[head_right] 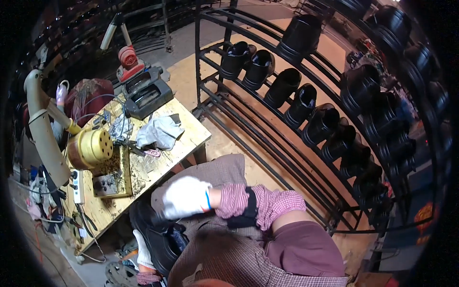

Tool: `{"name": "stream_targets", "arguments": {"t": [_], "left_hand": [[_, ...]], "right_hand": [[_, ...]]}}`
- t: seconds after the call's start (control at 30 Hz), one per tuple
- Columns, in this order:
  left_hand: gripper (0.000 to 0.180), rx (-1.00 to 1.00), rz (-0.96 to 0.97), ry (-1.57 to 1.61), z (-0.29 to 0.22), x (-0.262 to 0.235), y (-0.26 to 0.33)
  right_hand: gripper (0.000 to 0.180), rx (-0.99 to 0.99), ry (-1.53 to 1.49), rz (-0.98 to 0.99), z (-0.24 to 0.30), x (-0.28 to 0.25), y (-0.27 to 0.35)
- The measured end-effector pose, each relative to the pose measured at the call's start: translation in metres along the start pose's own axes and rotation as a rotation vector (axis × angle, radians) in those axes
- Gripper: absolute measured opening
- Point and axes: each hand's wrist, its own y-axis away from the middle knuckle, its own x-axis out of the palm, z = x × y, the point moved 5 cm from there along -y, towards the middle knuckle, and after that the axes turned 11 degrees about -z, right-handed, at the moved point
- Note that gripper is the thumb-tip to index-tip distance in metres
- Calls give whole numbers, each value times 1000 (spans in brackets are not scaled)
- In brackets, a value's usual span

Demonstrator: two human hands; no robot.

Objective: The recorder is cleaning and inspecting black shoes at a manufacturing or repair station.

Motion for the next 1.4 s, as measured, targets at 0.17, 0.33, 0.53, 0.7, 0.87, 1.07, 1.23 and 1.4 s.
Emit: {"name": "stream_targets", "arguments": {"t": [0.17,0.33,0.53,0.7,0.87,1.07,1.23,1.4], "left_hand": [[87,165,-129,79,8,-45,6],[83,355,-154,244,-24,-49,11],[83,509,307,244,-42,20,53],[87,560,-304,229,-38,12,41],[91,568,-19,186,-35,71,28],[91,521,209,37,-63,189,16],[105,572,410,-487,-52,240,28],[94,351,296,-327,-18,194,20]], "right_hand": [[40,205,174,-659,-76,-5,-78],[41,237,327,-410,-111,52,-123],[24,107,421,-422,-79,22,-97],[47,-216,-102,-678,-22,-11,-18],[75,-493,-438,-100,59,-15,96],[46,-572,127,-517,86,-83,147],[35,-283,506,-955,104,-172,219],[33,69,1010,-1187,54,-262,246]]}}
